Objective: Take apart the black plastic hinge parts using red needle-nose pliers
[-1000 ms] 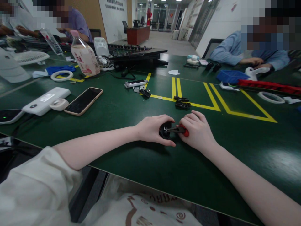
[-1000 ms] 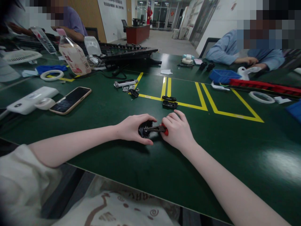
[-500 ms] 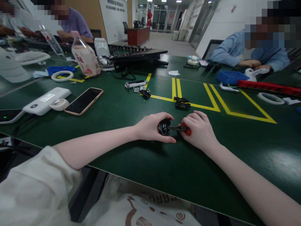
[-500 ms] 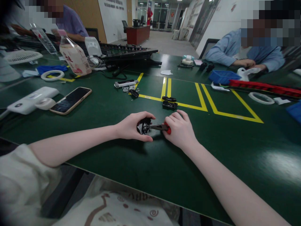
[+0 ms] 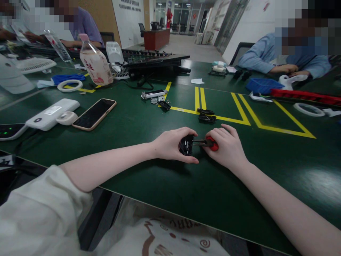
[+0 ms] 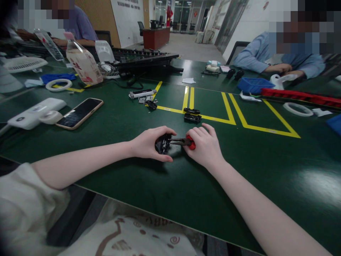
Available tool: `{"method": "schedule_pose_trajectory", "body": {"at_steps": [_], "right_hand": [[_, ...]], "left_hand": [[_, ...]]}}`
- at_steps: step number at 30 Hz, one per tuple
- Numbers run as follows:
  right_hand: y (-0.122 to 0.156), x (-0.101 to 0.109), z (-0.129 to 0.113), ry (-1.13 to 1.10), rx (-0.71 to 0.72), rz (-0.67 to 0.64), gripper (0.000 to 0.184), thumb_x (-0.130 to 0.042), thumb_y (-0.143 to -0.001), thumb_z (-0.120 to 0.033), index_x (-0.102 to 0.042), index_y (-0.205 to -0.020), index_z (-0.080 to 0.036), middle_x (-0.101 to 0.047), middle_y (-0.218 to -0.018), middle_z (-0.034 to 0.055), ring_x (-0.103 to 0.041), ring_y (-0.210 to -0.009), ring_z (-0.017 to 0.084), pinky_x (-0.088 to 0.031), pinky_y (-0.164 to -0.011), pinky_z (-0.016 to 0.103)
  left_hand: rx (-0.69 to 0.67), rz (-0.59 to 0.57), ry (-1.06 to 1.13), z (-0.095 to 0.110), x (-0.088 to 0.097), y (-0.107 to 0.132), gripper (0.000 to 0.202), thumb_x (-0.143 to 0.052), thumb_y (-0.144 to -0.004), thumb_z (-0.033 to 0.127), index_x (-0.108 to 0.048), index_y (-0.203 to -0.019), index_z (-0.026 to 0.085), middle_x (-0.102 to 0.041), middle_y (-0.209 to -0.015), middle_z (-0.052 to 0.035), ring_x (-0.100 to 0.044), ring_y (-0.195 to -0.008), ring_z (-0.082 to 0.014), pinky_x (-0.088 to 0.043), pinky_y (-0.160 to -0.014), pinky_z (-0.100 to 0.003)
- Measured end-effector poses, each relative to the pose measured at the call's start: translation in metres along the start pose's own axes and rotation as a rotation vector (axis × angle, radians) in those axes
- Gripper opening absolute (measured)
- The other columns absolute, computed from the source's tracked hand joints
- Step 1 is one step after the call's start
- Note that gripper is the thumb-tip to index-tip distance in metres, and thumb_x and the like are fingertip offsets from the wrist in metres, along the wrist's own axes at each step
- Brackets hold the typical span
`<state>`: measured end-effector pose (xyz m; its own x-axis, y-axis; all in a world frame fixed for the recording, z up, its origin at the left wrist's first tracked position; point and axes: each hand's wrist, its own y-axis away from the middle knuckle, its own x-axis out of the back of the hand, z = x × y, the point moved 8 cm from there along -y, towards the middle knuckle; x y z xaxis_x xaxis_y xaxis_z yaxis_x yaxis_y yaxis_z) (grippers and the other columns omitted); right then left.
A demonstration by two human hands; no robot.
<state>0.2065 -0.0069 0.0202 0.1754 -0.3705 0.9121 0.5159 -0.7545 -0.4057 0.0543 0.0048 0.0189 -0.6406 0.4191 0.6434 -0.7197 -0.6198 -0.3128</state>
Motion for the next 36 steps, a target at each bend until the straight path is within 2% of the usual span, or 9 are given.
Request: {"method": "schedule_pose_trajectory", "body": {"at_steps": [15,22,33,36], "right_hand": [[0.0021,-0.004,-0.0022,-0.01,0.025,-0.013,0.011,-0.059,-0.084,-0.03,-0.058,-0.092,-0.024,-0.07,-0.09,0.0065,-0.065,-0.086,0.027,-0.04,-0.107,0.052],[0.0008,-0.0071,-0.0027,-0.028,0.01,-0.054,0.009,-0.059,-0.082,-0.029,-0.058,-0.09,-0.024,-0.07,-0.09,0.0068,-0.065,-0.087,0.027,-0.039,-0.106,0.052],[-0.0022,-0.0083,-0.005,-0.066,-0.013,-0.123,0.005,-0.06,-0.079,-0.025,-0.058,-0.083,-0.024,-0.068,-0.083,0.0074,-0.062,-0.082,0.027,-0.046,-0.087,0.046],[-0.0023,-0.0098,-0.0041,-0.072,-0.028,-0.138,0.005,-0.06,-0.078,-0.024,-0.056,-0.081,-0.024,-0.067,-0.081,0.0079,-0.061,-0.081,0.027,-0.047,-0.077,0.041]], "left_hand": [[0.029,-0.02,-0.018,-0.0029,-0.0021,-0.0012,0.066,-0.08,-0.078,0.056,-0.057,-0.128,0.02,-0.068,-0.126,-0.0122,-0.067,-0.113,-0.0298,-0.055,-0.097,-0.044],[0.026,-0.049,-0.032,-0.0043,-0.0054,-0.0019,0.07,-0.081,-0.076,0.058,-0.057,-0.128,0.018,-0.067,-0.127,-0.0134,-0.067,-0.114,-0.0308,-0.055,-0.096,-0.044],[0.048,-0.071,-0.027,-0.0067,-0.0056,-0.0025,0.066,-0.079,-0.078,0.058,-0.058,-0.127,0.02,-0.069,-0.126,-0.0125,-0.068,-0.113,-0.0305,-0.055,-0.097,-0.044],[0.055,-0.071,-0.021,-0.0072,-0.0062,-0.0025,0.065,-0.08,-0.078,0.058,-0.058,-0.126,0.019,-0.069,-0.126,-0.0128,-0.068,-0.113,-0.0307,-0.054,-0.097,-0.045]]}}
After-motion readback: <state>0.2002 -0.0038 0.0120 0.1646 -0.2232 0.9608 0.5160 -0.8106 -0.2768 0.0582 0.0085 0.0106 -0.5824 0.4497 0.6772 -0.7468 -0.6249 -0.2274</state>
